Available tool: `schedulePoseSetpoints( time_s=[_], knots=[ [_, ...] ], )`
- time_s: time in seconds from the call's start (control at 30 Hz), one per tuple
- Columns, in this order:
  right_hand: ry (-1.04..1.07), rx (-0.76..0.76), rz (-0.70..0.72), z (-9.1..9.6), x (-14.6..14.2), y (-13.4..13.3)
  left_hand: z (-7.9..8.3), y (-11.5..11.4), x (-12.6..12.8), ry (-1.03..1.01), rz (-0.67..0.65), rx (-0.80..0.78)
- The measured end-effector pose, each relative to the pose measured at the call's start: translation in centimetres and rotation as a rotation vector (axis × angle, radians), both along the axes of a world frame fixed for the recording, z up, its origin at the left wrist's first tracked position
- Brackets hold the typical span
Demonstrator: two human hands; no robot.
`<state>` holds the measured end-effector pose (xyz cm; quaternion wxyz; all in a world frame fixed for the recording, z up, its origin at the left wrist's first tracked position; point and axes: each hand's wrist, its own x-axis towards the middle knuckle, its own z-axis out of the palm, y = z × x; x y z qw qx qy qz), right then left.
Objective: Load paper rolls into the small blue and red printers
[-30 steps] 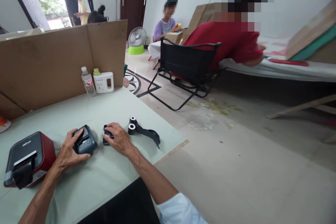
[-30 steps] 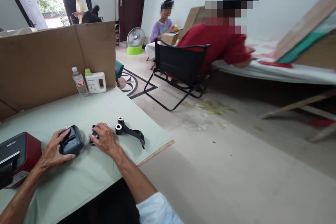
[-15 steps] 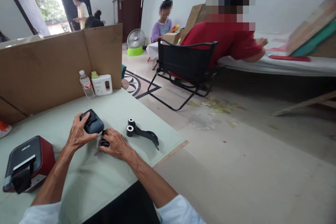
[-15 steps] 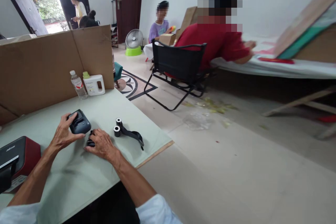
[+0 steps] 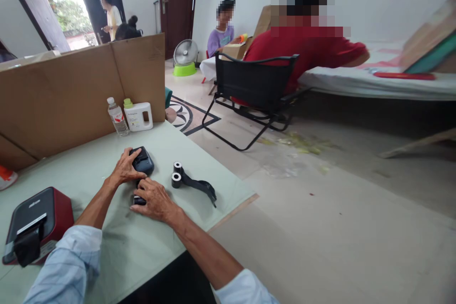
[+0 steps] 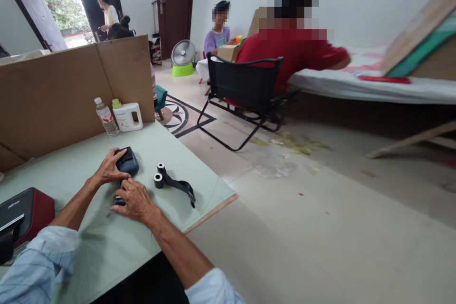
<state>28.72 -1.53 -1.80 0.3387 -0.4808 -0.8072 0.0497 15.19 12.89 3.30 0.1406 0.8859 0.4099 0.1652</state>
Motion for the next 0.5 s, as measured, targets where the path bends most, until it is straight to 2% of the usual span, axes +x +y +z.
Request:
schedulePoseSetpoints(
  time_s=[0.13,0.23,0.3,0.37,0.5],
  knots=[
    [0.023,0.004,0.007,-0.1,0.1,-0.1,-0.6,-0.1,0.1,0.017,-0.009,-0.031],
    [0.053,-0.002,0.028,-0.3,0.2,-0.2,0.3,-0.8,0.2,0.086,0.035,-0.099],
    [0.062,-0.024,0.042,-0.4,0.3,-0.2,1.8,-1.7,0.1,0.106,0.085,-0.104],
    [0.060,-0.049,0.044,-0.5,0.4,-0.2,3.8,-3.4,-0.4,0.042,0.126,-0.028],
    [0.061,-0.059,0.047,-0.7,0.4,-0.1,7.8,-9.4,-2.7,-0.221,0.111,0.200]
  ],
)
